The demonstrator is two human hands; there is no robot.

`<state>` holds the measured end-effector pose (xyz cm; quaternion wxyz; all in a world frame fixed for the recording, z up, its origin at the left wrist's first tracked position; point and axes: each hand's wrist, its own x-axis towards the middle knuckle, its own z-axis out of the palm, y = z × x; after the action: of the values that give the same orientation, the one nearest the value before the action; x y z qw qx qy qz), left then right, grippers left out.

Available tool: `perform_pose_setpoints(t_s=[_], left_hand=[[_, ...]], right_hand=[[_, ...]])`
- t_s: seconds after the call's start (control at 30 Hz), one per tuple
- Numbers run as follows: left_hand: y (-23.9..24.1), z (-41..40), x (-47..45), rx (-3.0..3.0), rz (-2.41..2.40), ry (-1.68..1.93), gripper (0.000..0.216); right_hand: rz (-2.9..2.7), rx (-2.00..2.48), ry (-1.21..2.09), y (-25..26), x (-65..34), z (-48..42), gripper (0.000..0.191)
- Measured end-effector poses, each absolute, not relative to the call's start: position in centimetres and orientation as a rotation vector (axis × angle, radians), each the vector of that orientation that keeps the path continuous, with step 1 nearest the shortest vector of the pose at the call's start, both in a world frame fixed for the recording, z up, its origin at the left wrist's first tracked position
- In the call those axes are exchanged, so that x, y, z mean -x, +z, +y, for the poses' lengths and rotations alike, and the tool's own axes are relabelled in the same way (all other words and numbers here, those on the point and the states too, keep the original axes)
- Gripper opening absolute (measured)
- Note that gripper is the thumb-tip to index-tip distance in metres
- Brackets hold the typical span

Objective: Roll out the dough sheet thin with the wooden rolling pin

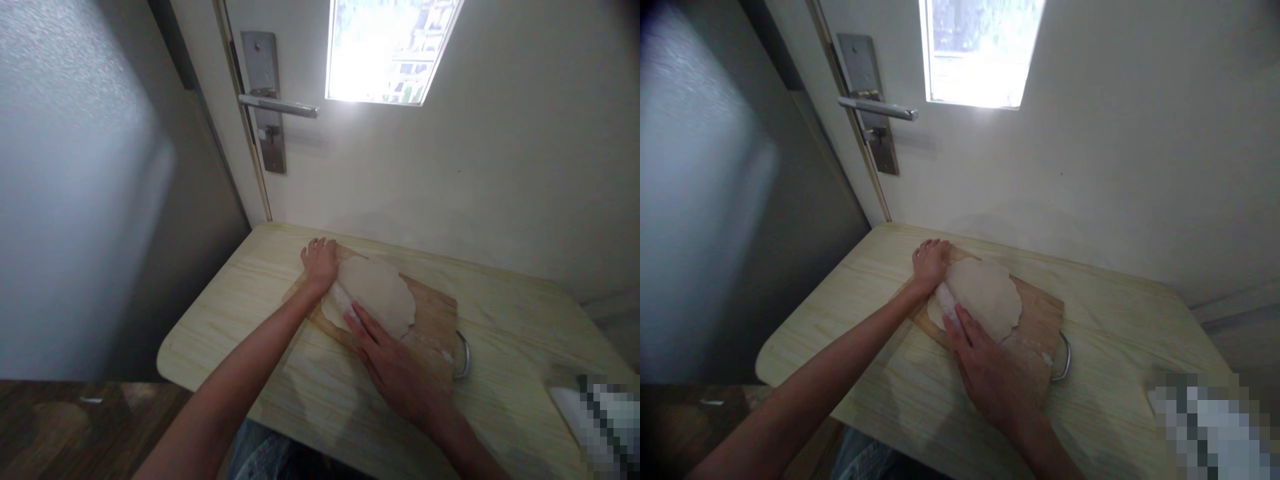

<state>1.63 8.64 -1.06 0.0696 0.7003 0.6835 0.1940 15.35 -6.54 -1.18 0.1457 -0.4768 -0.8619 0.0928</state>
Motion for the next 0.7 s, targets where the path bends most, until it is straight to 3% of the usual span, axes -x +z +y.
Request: perform_pose_setpoints(t_s=[0.43, 0.7], left_hand=[[-2.1, 6.1, 1.6, -1.970, 2.085, 0.669, 0.039], [-1.9, 3.5, 2.7, -2.033, 2.084, 0.734, 0.038]], right_hand=[[-2.608, 1.210, 0.039, -1.9, -14.7, -7.1, 0.067], [-2.516, 1.299, -0.085, -1.8, -14.5, -7.9, 0.061]])
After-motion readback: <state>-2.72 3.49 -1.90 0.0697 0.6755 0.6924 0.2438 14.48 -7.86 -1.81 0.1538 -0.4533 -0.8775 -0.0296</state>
